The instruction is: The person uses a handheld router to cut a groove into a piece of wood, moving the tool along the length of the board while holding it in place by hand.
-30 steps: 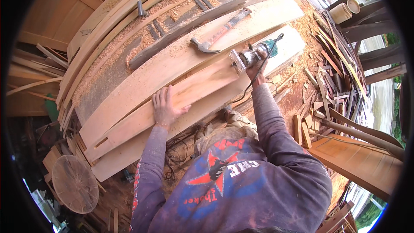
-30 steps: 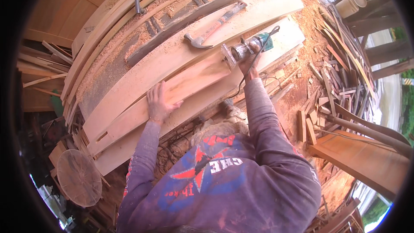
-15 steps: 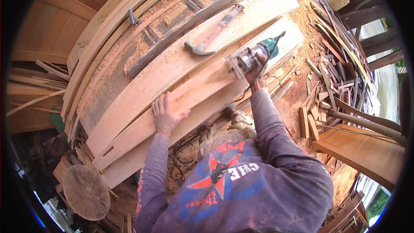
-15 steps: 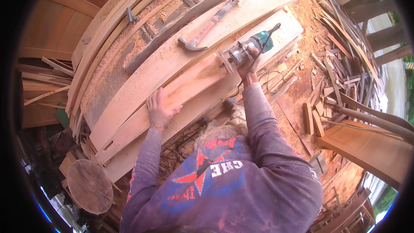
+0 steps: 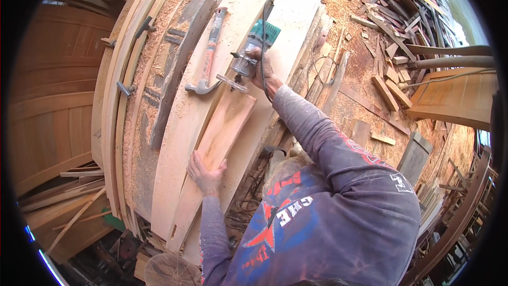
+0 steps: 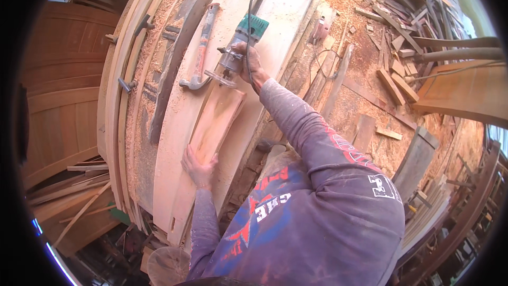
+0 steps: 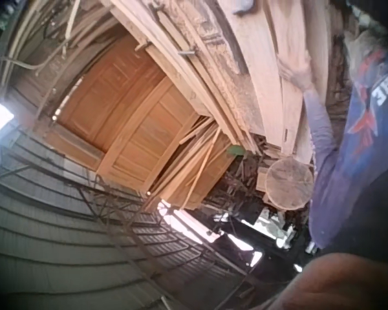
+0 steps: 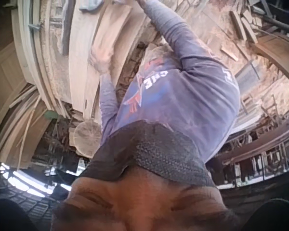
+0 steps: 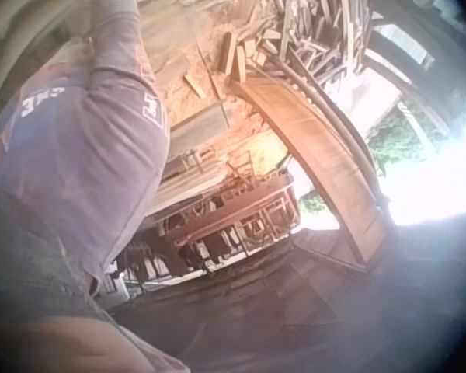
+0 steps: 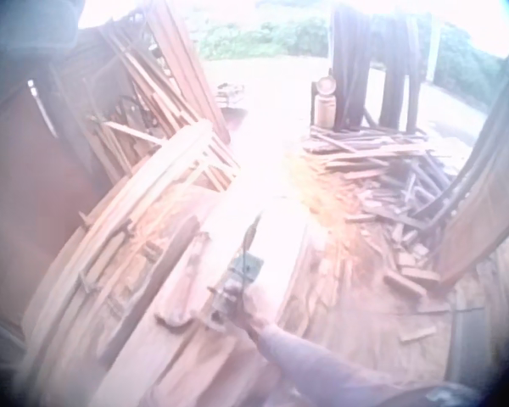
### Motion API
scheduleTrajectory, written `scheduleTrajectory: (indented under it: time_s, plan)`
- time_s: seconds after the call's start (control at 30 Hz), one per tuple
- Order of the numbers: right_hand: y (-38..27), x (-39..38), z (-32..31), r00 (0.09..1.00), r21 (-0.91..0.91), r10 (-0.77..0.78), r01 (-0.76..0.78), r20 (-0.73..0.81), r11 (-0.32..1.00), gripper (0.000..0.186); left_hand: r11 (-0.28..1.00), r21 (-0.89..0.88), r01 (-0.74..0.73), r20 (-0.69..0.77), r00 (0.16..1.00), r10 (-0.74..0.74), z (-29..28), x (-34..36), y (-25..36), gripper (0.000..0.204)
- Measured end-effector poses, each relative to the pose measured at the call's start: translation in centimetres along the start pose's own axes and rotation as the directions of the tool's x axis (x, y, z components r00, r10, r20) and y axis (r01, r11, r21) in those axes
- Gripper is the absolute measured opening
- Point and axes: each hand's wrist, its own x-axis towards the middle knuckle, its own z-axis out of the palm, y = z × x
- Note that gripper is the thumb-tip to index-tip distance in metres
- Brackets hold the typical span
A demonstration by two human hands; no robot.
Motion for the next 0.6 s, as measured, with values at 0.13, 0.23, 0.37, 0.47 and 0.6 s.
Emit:
scheduleTrajectory:
  time_s: [0.13,0.23,0.37,0.47,0.6]
  plan:
    - [0.0,0.5,0.0,1.000,0.001,0.021,-0.021,0.017,1.000,0.042,1.000,0.001,-0.021,0.006,1.000,0.021,0.3,0.1,-0.3,0.109]
    - [0.0,0.6,0.6,0.998,-0.041,0.037,-0.035,0.042,0.999,0.037,1.000,0.004,-0.023,0.007,1.000,0.023,0.4,0.0,-0.5,0.109]
    - [0.2,0.8,1.4,0.997,-0.076,0.050,-0.046,0.053,0.996,0.031,1.000,-0.011,-0.019,-0.005,1.000,0.019,0.3,-0.3,-0.3,0.109]
    - [0.3,2.0,0.6,0.996,-0.211,-0.074,0.082,0.043,0.974,0.036,1.000,0.006,-0.019,-0.006,1.000,0.019,0.0,-0.1,0.5,0.109]
    - [-0.1,0.8,1.3,0.999,-0.113,0.011,-0.006,0.046,0.994,0.031,1.000,-0.029,-0.006,-0.006,1.000,0.006,-0.7,0.0,0.8,0.108]
